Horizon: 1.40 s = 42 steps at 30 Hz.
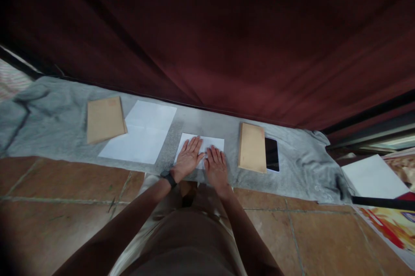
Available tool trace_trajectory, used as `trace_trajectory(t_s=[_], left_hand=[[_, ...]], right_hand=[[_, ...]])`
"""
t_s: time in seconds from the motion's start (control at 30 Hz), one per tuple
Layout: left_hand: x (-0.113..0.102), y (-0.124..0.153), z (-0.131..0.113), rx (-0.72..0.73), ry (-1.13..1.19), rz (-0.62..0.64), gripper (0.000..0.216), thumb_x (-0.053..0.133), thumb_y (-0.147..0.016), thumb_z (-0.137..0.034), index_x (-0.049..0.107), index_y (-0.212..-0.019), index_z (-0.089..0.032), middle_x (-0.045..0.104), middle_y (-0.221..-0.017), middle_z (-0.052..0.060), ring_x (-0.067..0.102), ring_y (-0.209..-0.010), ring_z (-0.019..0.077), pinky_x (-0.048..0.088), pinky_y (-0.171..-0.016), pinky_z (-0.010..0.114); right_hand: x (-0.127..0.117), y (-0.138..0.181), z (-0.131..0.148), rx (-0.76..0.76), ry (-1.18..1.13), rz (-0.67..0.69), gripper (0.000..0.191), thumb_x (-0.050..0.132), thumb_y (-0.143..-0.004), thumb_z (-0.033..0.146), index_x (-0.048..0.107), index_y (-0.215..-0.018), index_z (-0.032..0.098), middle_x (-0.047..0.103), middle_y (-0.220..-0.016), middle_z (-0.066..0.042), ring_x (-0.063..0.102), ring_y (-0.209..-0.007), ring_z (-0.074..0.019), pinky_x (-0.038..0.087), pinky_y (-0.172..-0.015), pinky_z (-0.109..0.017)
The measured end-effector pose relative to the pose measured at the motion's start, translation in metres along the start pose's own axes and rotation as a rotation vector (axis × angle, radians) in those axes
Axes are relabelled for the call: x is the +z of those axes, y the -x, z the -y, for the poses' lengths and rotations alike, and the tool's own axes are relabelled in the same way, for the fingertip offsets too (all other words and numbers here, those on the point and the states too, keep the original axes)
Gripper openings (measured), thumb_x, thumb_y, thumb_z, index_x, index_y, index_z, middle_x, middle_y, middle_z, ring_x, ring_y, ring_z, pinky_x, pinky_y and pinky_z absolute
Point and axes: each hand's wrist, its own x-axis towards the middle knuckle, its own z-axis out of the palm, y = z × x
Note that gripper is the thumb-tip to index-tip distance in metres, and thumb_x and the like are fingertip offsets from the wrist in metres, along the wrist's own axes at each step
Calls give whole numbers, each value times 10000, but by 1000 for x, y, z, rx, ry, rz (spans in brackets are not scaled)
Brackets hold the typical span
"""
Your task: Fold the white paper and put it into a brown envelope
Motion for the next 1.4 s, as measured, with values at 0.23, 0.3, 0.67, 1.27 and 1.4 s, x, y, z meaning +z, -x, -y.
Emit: trace_trajectory(t_s=[0.23, 0.3, 0.67, 1.27, 1.4], left_hand=[[-1, 1, 22, -70, -34, -12, 669, 329, -1059, -473, 382, -1570, -45, 329, -1659, 190, 243, -1575, 289, 174, -1293, 477], [-3, 3, 27, -95, -40, -18, 679, 321, -1059, -479, 375, -1572, -37, 328, -1658, 190, 253, -1572, 292, 179, -1291, 469], [-12, 17, 51, -151, -29, -72, 668, 315, -1057, -445, 369, -1569, -18, 375, -1630, 211, 298, -1554, 309, 218, -1285, 505], [-1, 75, -17, 254, 44, 40, 582, 439, -1054, -402, 396, -1562, -121, 407, -1633, 150, 320, -1547, 251, 288, -1279, 461], [-2, 75, -19, 237, 45, 19, 563, 421, -1060, -384, 411, -1550, -105, 420, -1624, 157, 331, -1543, 257, 298, -1273, 464]], right_hand=[[0, 0, 0, 4, 5, -5, 503, 403, -1079, 309, 454, -1556, 158, 436, -1618, -117, 376, -1510, -283, 281, -1238, -502], [0, 0, 0, 4, 8, -5, 501, 405, -1079, 310, 457, -1553, 160, 439, -1617, -114, 377, -1508, -281, 285, -1235, -498], [-1, 7, -6, 51, 47, -60, 501, 379, -1078, 305, 470, -1543, 144, 459, -1602, -139, 417, -1477, -291, 288, -1221, -500], [-13, 17, -20, 325, -90, -126, 512, 434, -1005, 269, 488, -1488, 107, 666, -1313, -215, 642, -1171, -319, 495, -1004, -474], [-13, 7, -30, 434, -168, -92, 454, 495, -945, 269, 591, -1350, 88, 733, -1082, -186, 706, -950, -287, 551, -852, -387]])
